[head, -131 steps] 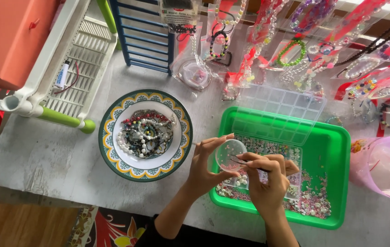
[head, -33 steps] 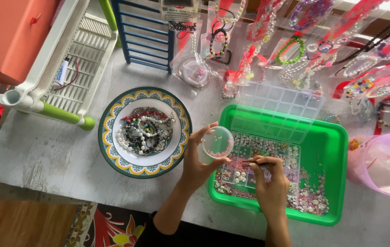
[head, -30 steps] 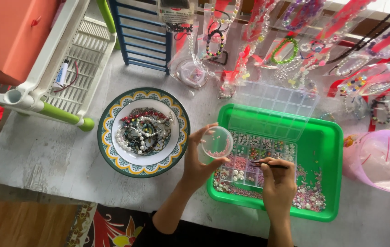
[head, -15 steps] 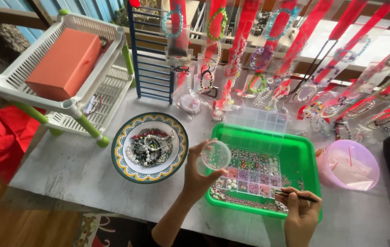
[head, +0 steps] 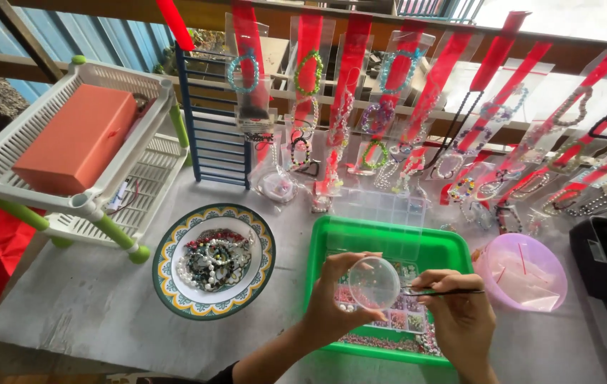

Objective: Using a bead picker tool to transfer individual small beads from a tray into a small circular container.

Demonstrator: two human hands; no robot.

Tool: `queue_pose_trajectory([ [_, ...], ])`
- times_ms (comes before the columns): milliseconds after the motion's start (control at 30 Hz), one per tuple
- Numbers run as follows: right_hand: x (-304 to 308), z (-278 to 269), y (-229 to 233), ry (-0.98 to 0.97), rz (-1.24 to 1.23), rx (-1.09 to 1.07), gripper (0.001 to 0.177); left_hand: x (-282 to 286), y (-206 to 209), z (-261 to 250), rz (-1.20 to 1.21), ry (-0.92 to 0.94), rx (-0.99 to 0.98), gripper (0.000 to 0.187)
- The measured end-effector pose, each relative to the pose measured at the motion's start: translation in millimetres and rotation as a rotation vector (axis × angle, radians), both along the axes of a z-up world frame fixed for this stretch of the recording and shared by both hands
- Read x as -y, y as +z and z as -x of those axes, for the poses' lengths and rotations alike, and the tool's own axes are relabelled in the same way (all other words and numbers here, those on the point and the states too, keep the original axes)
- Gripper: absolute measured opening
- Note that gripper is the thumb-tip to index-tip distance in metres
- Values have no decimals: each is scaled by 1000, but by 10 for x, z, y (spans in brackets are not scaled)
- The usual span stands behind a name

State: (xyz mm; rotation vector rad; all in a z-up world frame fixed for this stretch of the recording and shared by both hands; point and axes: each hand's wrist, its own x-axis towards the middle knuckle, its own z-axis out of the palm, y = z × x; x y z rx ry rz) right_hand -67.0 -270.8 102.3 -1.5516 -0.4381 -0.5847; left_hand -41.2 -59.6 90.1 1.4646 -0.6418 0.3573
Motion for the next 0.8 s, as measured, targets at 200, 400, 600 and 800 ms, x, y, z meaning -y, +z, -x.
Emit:
queue_pose_trajectory([
  [200,-185,-426,124,108,233,3,25,-19,-152,-173,-78,94,55,75],
  [400,-225,-651,-44,121,289,9,26,-60,-214,-294,-101,119,110,73],
  [600,-211,-677,-174,133,296,5,30,-109,-279,-329,-163,87,117,77],
  [800,-228,-728,-118,165,384,41,26,-84,-367,-375,-172,91,90,76],
])
